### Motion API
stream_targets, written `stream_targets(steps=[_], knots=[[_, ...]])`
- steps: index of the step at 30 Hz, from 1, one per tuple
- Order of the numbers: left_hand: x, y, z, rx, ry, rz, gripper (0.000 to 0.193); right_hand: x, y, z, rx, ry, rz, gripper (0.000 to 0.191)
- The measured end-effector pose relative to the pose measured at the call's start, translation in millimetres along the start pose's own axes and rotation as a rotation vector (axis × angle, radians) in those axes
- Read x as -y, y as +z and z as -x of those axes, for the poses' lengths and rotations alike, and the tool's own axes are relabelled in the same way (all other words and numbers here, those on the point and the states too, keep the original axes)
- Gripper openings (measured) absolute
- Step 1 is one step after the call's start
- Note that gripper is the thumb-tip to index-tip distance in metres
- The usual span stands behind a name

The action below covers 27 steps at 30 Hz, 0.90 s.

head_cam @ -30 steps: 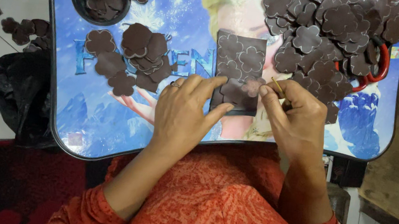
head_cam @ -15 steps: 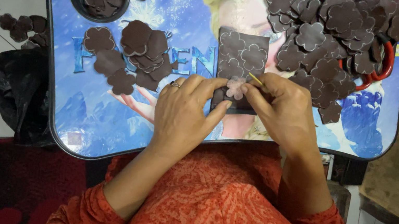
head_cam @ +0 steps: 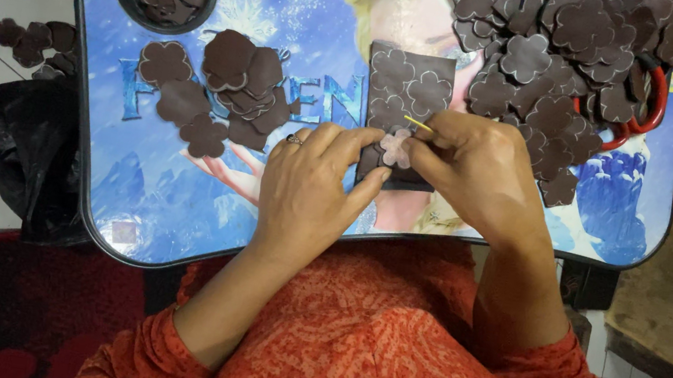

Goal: The person uses a small stick-like tool to rub the edges of flower-shaped brown leather cutouts. They handle the cutouts one at a time, rubbing the edges and then placing them back on the table among other similar pieces.

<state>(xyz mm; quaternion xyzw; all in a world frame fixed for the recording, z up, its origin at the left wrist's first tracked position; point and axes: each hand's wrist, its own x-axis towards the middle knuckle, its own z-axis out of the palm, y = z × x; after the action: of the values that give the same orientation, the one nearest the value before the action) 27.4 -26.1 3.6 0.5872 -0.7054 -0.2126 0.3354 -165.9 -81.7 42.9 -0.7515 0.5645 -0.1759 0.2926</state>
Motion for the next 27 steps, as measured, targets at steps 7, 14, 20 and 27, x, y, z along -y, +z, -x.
stream_targets(steps=[7,14,20,27], knots=[[0.3,0.7,-0.3,-0.006,-0.003,0.011,0.037,5.9,1.6,0.4,-0.023,-0.023,0.078,0.014],[8.0,-6.8,0.1,0.057,0.029,0.116,0.038,5.8,3.2,1.5,-0.04,-0.035,0.082,0.017],[3.3,-3.7,-0.5,0.016,-0.021,0.104,0.03,4.3,4.9,1.7,-0.037,-0.042,0.082,0.018],[-3.7,2.3,-3.1,-0.051,0.03,-0.037,0.027,-2.8,4.0,3.4,-0.037,0.003,0.078,0.018]])
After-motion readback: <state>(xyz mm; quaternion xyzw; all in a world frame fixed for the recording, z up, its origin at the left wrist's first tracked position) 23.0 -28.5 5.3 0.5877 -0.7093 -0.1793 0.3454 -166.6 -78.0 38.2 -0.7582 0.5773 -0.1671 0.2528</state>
